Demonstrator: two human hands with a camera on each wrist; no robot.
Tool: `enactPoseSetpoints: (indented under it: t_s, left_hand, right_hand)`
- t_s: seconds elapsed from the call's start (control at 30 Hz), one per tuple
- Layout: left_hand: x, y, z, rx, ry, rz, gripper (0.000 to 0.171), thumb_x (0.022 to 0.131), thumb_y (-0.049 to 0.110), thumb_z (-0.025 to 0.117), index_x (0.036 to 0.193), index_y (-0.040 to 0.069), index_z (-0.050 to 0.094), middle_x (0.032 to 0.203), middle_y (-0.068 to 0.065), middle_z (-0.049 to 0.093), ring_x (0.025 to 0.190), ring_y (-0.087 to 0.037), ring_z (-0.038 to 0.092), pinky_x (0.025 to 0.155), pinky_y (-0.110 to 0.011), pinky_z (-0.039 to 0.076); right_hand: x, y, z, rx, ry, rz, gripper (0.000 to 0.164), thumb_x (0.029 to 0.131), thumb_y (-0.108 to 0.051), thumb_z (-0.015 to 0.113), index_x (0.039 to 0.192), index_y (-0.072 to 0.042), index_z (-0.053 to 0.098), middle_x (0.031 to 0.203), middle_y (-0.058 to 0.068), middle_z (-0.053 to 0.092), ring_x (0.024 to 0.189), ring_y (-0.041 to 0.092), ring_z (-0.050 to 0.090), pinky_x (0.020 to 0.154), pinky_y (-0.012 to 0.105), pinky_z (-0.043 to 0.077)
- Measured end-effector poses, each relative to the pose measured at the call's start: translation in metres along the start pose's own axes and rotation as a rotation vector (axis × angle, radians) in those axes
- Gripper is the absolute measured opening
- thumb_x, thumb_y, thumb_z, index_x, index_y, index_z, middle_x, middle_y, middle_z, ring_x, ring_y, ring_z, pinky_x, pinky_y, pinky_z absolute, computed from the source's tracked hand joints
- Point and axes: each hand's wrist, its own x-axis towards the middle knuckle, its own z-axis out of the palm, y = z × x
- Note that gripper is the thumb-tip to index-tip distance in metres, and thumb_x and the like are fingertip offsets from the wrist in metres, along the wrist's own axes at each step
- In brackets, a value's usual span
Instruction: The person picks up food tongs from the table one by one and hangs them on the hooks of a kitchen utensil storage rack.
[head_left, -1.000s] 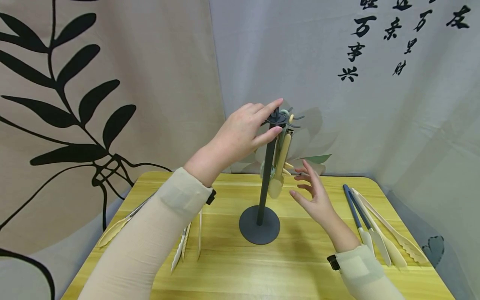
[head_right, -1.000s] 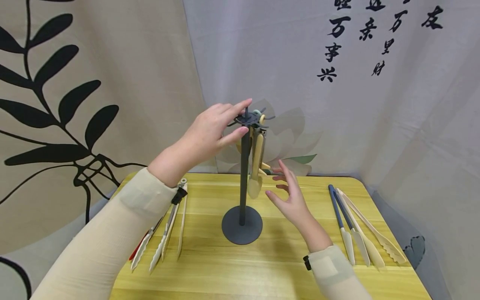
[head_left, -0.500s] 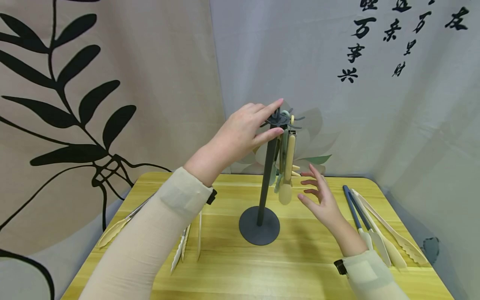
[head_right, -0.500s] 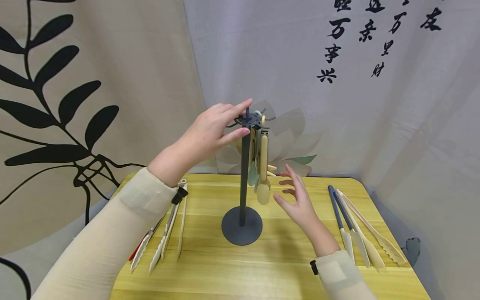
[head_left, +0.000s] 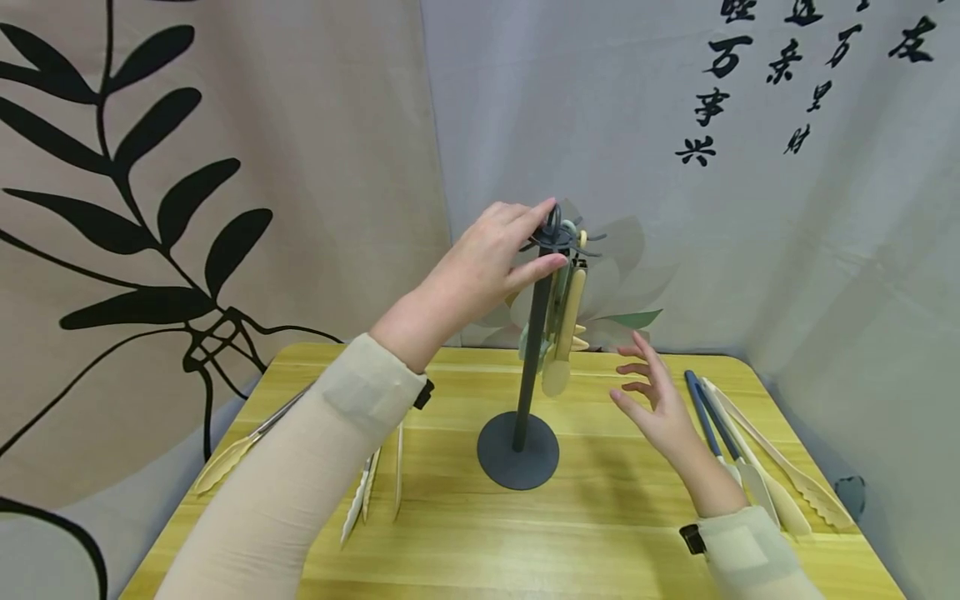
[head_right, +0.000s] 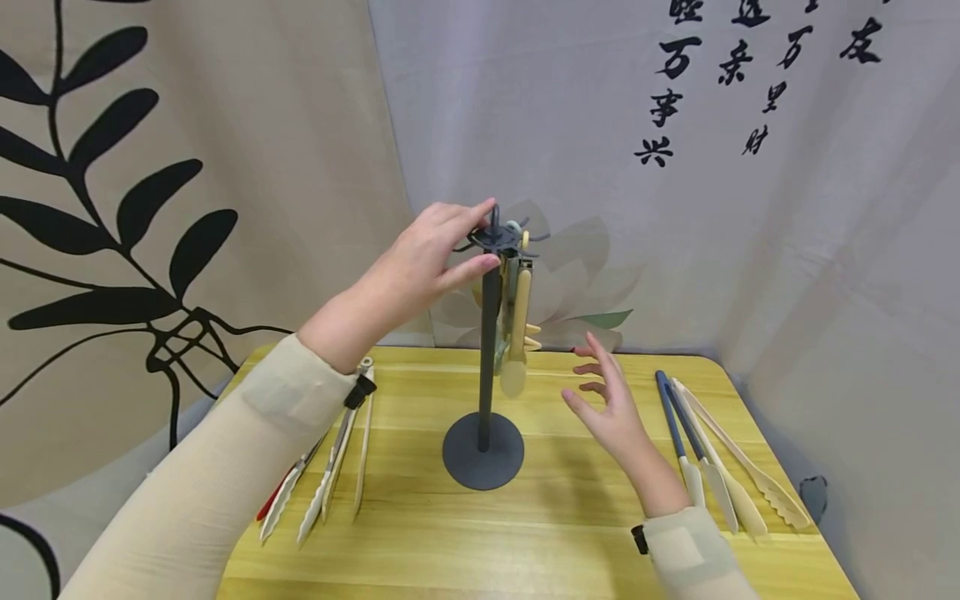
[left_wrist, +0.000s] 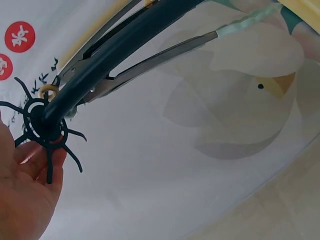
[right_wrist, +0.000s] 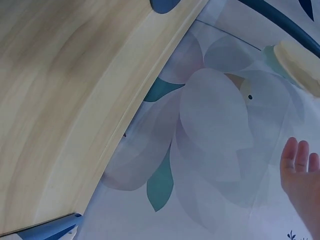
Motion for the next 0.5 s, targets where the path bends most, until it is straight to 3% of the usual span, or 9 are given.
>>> enactPoseSetpoints:
  t_s: [0.27,0.5]
  left_hand:
    - [0.001,-0.001,0.005,-0.041,0.018,0.018,0.069,0.093,0.049,0.051,0.150,0.018,0.028,0.131,-0.004,0.050,0.122,-0.019,0.042,0.104,-0.032,0.039]
    - [0.004,-0.003,0.004,-0.122,0.051,0.037,0.066,0.092,0.048,0.054,0.142,0.010,0.037,0.121,-0.003,0.049,0.110,-0.013,0.047,0.098,-0.025,0.041]
  right_hand:
    - [-0.004,0.002,-0.005,-0.011,0.021,0.001,0.082,0.085,0.014,0.058,0.152,-0.014,0.020,0.136,0.020,0.038,0.108,0.011,0.050,0.083,0.019,0.047]
    - [-0.012,0.002,-0.013,-0.118,0.039,0.008,0.082,0.085,0.012,0.059,0.152,-0.013,0.020,0.134,0.021,0.039,0.107,0.013,0.050,0.082,0.016,0.047]
